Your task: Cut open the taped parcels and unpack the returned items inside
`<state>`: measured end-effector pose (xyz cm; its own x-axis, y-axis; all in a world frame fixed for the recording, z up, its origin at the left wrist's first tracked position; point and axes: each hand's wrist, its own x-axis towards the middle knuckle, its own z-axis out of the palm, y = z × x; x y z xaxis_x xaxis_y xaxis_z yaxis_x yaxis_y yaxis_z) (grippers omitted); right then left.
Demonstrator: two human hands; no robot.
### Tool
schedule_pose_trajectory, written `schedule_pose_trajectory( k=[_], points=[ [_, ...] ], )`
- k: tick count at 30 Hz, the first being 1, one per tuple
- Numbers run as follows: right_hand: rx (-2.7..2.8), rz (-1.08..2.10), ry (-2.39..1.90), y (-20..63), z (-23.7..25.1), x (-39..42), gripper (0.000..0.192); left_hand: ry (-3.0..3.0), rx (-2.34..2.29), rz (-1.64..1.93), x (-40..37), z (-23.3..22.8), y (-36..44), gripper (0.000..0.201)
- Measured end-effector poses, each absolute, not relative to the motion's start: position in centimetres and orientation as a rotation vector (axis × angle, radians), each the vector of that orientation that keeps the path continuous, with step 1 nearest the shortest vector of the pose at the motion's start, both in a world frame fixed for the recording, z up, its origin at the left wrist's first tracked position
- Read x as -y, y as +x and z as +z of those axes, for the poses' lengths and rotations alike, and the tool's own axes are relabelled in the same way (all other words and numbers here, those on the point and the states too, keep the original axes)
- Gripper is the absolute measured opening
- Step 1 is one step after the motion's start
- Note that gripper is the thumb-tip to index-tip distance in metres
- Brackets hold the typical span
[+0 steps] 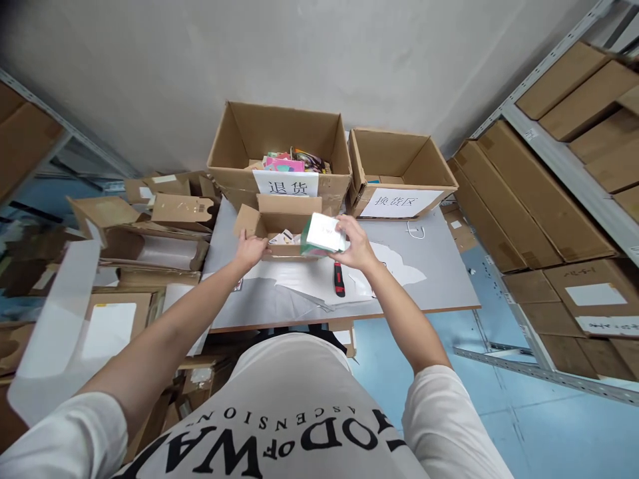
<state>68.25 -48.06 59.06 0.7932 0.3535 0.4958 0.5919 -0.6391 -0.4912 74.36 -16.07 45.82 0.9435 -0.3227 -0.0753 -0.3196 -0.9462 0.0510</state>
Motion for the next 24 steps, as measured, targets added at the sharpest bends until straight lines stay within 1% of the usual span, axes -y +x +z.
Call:
schedule_pose_trajectory(
  k=[2, 6, 9, 13, 15, 17, 20, 24],
  points=[
    [0.679, -0.379, -2.334, 66.7, 57.3, 48.3, 0.048, 3.065, 0.504, -0.126, 15.9, 45.6, 74.7, 0.016],
    [0.609, -0.163, -2.353, 64.0, 52.1, 47.9, 0.045, 3.055, 0.489, -0.109, 15.9, 45.3, 73.9, 0.017],
    [0.56, -0.1, -2.333, 62.8, 48.2, 46.9, 0.045, 3.012, 0.486, -0.066, 16.1, 45.3, 72.6, 0.019],
    [0.564, -0.162, -2.243, 62.5, 44.3, 45.8, 0.046, 2.938, 0.527, 0.026, 16.4, 45.3, 70.6, 0.037],
    [0.597, -0.15, -2.209, 62.6, 43.0, 45.4, 0.044, 2.884, 0.544, 0.044, 16.6, 45.2, 69.2, 0.044],
    [0.635, -0.11, -2.182, 62.7, 42.3, 45.3, 0.041, 2.805, 0.585, 0.025, 17.1, 45.2, 67.6, 0.047],
    [0.641, -0.062, -2.153, 62.9, 42.0, 45.2, 0.043, 2.603, 0.718, -0.076, 18.5, 45.2, 65.1, 0.053],
    [0.602, -0.022, -2.128, 62.9, 42.4, 45.2, 0.052, 2.357, 0.721, -0.195, 21.1, 45.1, 63.4, 0.085]
  ],
)
